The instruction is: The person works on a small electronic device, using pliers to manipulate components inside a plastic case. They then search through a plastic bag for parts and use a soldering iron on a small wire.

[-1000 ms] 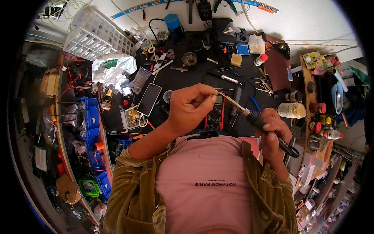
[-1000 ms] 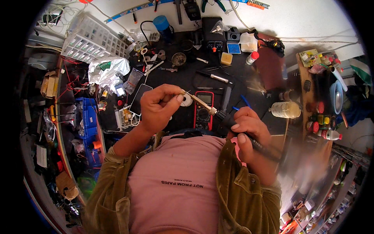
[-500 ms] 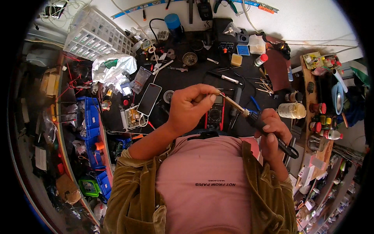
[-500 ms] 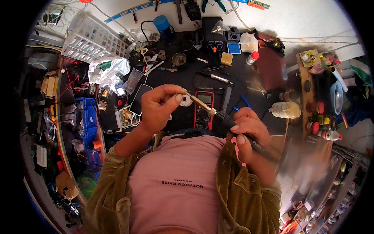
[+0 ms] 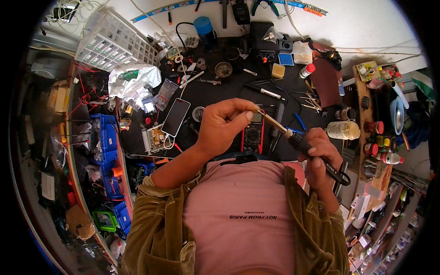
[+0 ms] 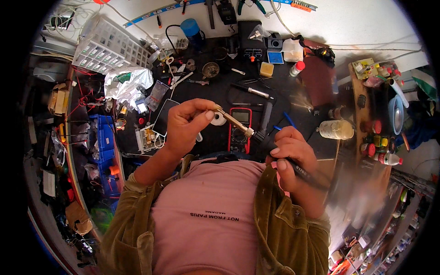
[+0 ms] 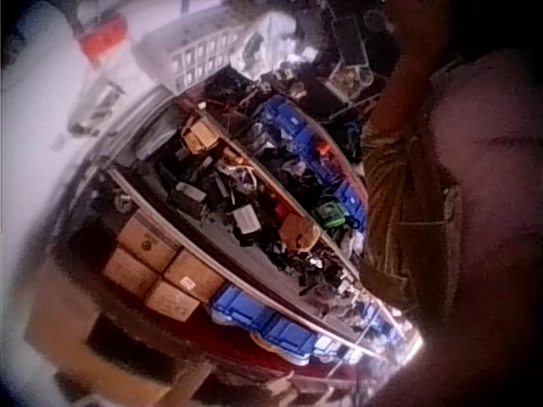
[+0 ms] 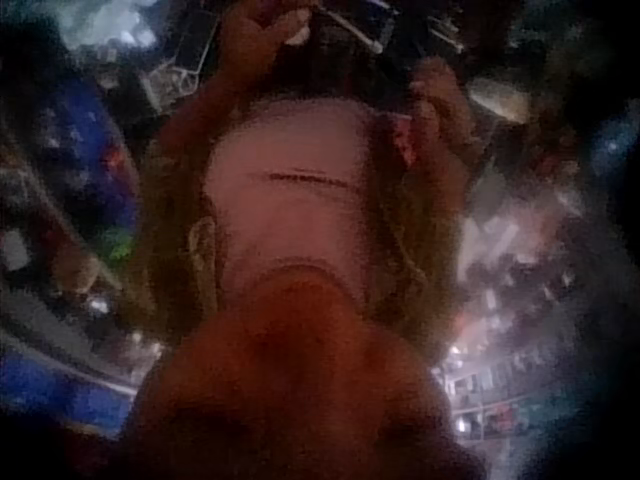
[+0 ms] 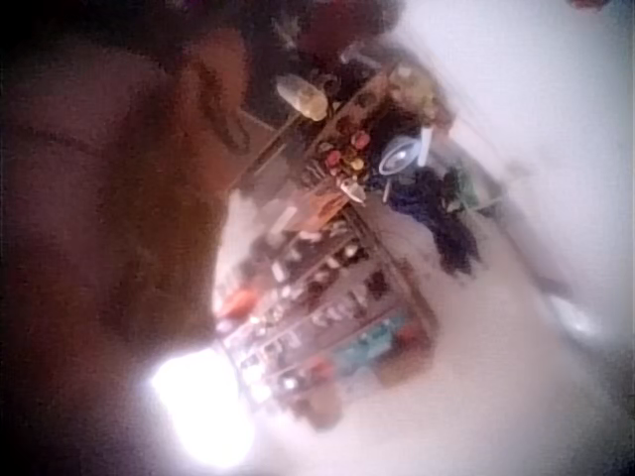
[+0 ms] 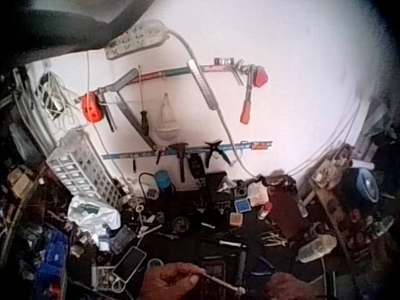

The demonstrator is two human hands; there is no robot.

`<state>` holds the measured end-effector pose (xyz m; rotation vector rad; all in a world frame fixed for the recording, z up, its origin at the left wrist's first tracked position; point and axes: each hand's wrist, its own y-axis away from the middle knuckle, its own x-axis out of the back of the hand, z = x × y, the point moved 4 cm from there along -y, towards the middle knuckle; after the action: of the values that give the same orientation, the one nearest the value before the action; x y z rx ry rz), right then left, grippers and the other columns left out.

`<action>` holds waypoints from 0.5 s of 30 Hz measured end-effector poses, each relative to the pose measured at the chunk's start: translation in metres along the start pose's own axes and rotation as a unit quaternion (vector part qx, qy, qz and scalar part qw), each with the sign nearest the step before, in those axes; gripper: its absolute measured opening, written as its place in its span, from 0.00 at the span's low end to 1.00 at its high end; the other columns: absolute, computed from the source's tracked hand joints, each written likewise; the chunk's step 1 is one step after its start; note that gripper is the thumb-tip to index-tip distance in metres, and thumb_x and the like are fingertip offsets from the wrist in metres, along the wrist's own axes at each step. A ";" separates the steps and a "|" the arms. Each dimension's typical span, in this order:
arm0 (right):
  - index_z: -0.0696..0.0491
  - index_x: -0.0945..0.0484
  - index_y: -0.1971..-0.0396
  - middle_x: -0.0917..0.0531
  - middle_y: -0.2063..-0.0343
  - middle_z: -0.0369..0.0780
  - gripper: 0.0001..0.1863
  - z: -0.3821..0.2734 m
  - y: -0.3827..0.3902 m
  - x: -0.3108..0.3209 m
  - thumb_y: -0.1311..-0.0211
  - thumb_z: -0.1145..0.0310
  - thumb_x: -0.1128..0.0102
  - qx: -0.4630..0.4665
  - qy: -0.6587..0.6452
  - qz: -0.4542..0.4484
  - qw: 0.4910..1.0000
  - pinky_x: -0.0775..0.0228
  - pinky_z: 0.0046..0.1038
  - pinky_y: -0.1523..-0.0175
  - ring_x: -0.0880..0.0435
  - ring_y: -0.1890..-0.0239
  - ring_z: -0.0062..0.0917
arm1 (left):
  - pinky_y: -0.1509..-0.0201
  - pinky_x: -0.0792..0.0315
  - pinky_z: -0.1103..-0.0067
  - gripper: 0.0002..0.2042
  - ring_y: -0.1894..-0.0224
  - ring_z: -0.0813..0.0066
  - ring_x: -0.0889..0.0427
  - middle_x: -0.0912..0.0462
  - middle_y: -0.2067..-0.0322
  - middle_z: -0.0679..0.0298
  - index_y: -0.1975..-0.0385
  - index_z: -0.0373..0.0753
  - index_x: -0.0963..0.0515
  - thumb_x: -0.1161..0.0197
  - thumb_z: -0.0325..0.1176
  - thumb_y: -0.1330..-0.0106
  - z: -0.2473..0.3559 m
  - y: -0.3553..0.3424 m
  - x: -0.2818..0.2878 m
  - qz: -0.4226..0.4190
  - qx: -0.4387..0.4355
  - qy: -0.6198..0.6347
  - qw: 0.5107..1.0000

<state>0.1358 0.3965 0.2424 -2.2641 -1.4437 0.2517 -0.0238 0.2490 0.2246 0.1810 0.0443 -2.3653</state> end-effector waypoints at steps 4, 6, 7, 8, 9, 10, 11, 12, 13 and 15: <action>0.50 0.30 0.70 0.26 0.84 0.36 0.10 0.003 0.002 0.003 0.43 0.60 0.49 0.013 0.006 -0.001 1.000 0.40 0.29 0.62 0.34 0.71 0.28 | 0.74 0.41 0.91 0.07 0.76 0.92 0.33 0.25 0.76 0.71 0.67 0.32 0.23 0.45 0.22 0.43 0.001 0.000 0.000 -0.004 0.000 0.023 1.000; 0.51 0.30 0.70 0.26 0.81 0.38 0.10 0.006 0.004 0.006 0.44 0.60 0.48 0.028 0.019 -0.001 0.999 0.38 0.27 0.65 0.33 0.70 0.28 | 0.74 0.41 0.91 0.07 0.76 0.92 0.33 0.24 0.75 0.71 0.67 0.32 0.23 0.45 0.22 0.43 0.000 0.000 0.000 0.002 -0.003 0.026 1.000; 0.51 0.30 0.69 0.26 0.79 0.39 0.11 0.006 0.005 0.007 0.44 0.59 0.47 0.001 0.010 0.016 1.000 0.38 0.25 0.68 0.33 0.70 0.27 | 0.74 0.41 0.91 0.07 0.76 0.92 0.33 0.24 0.75 0.71 0.67 0.32 0.23 0.45 0.22 0.43 -0.001 -0.001 0.001 0.008 -0.005 0.018 1.000; 0.51 0.30 0.69 0.27 0.77 0.40 0.11 0.006 0.008 0.007 0.44 0.59 0.47 -0.027 0.001 0.032 0.999 0.37 0.23 0.71 0.32 0.69 0.27 | 0.74 0.41 0.91 0.07 0.76 0.92 0.33 0.24 0.75 0.71 0.67 0.32 0.23 0.45 0.23 0.43 -0.002 -0.001 0.001 0.014 -0.007 0.009 1.000; 0.51 0.30 0.69 0.27 0.75 0.41 0.12 0.007 0.010 0.008 0.45 0.58 0.46 -0.054 -0.008 0.048 0.997 0.37 0.21 0.73 0.32 0.69 0.26 | 0.73 0.41 0.91 0.07 0.76 0.92 0.32 0.23 0.75 0.70 0.67 0.32 0.23 0.45 0.22 0.43 -0.001 -0.002 0.002 0.014 -0.008 0.000 1.000; 0.51 0.30 0.68 0.28 0.73 0.42 0.13 0.008 0.011 0.010 0.45 0.58 0.46 -0.030 0.002 0.041 0.999 0.36 0.20 0.75 0.31 0.69 0.25 | 0.73 0.40 0.91 0.07 0.75 0.92 0.32 0.23 0.74 0.70 0.67 0.32 0.23 0.45 0.22 0.43 -0.001 -0.002 0.002 0.015 -0.008 -0.009 1.000; 0.51 0.30 0.67 0.29 0.71 0.43 0.14 0.012 0.013 0.015 0.45 0.57 0.45 -0.006 0.012 0.035 0.999 0.36 0.18 0.77 0.31 0.70 0.24 | 0.72 0.39 0.91 0.07 0.75 0.91 0.31 0.23 0.74 0.70 0.67 0.32 0.23 0.45 0.22 0.43 -0.001 -0.003 0.003 0.015 -0.009 -0.018 1.000; 0.51 0.30 0.67 0.30 0.70 0.43 0.14 0.011 0.013 0.014 0.46 0.57 0.45 -0.009 0.004 0.035 0.999 0.36 0.17 0.78 0.31 0.70 0.24 | 0.72 0.39 0.92 0.07 0.74 0.91 0.30 0.22 0.73 0.70 0.67 0.32 0.23 0.45 0.22 0.43 -0.001 -0.003 0.004 0.012 0.000 -0.019 1.000; 0.51 0.30 0.66 0.30 0.69 0.44 0.15 0.009 0.011 0.012 0.46 0.56 0.45 -0.013 -0.004 0.035 0.999 0.35 0.17 0.78 0.31 0.70 0.23 | 0.71 0.38 0.92 0.07 0.73 0.91 0.30 0.22 0.73 0.69 0.66 0.32 0.23 0.45 0.22 0.43 -0.002 -0.002 0.005 0.009 0.009 -0.020 1.000; 0.52 0.31 0.64 0.31 0.68 0.45 0.16 -0.002 0.011 0.003 0.46 0.56 0.45 -0.076 -0.050 0.051 0.995 0.33 0.17 0.77 0.30 0.70 0.22 | 0.70 0.37 0.92 0.07 0.72 0.90 0.29 0.22 0.72 0.68 0.66 0.32 0.23 0.45 0.22 0.43 -0.003 -0.002 0.005 0.003 0.017 -0.019 1.000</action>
<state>0.1467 0.3948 0.2390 -2.4835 -1.4427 0.3011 -0.0286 0.2472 0.2210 0.1537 -0.0154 -2.3634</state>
